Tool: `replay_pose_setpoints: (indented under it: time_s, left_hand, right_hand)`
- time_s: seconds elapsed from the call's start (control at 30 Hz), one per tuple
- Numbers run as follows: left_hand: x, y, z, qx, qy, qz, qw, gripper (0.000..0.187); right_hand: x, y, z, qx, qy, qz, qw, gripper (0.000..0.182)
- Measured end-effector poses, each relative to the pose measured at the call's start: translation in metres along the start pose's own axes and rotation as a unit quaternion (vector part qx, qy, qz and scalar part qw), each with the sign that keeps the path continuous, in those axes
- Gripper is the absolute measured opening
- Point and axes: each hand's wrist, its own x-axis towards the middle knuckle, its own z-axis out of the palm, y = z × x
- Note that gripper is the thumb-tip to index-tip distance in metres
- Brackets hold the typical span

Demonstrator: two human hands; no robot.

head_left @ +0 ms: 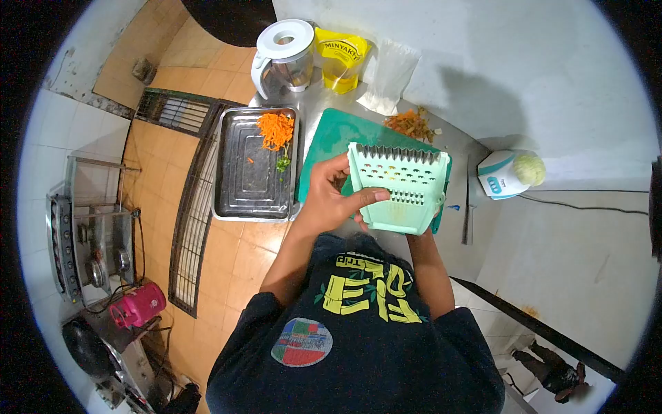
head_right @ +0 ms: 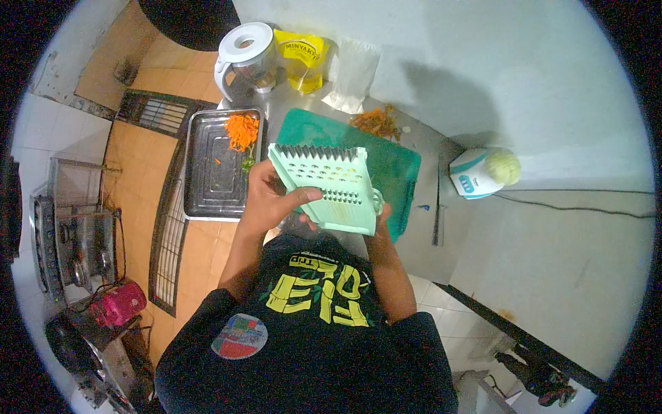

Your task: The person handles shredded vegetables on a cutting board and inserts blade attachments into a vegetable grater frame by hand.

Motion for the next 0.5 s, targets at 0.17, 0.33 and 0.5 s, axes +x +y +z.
replay_pose_setpoints:
  time_s: [0.17, 0.33, 0.5]
  left_hand:
    - [0.002, -0.004, -0.004, -0.006, 0.006, -0.015, 1.0, 0.034]
    - [0.0, -0.007, 0.002, 0.03, 0.017, 0.007, 0.999, 0.038]
    - [0.001, -0.009, 0.004, 0.056, 0.05, -0.027, 0.997, 0.034]
  right_hand:
    - [0.002, 0.004, 0.003, 0.013, -0.011, 0.002, 1.0, 0.103]
    - [0.004, 0.009, 0.001, 0.027, -0.019, 0.001, 0.999, 0.104]
    - [0.001, 0.009, 0.01, -0.003, -0.013, 0.006, 1.0, 0.102]
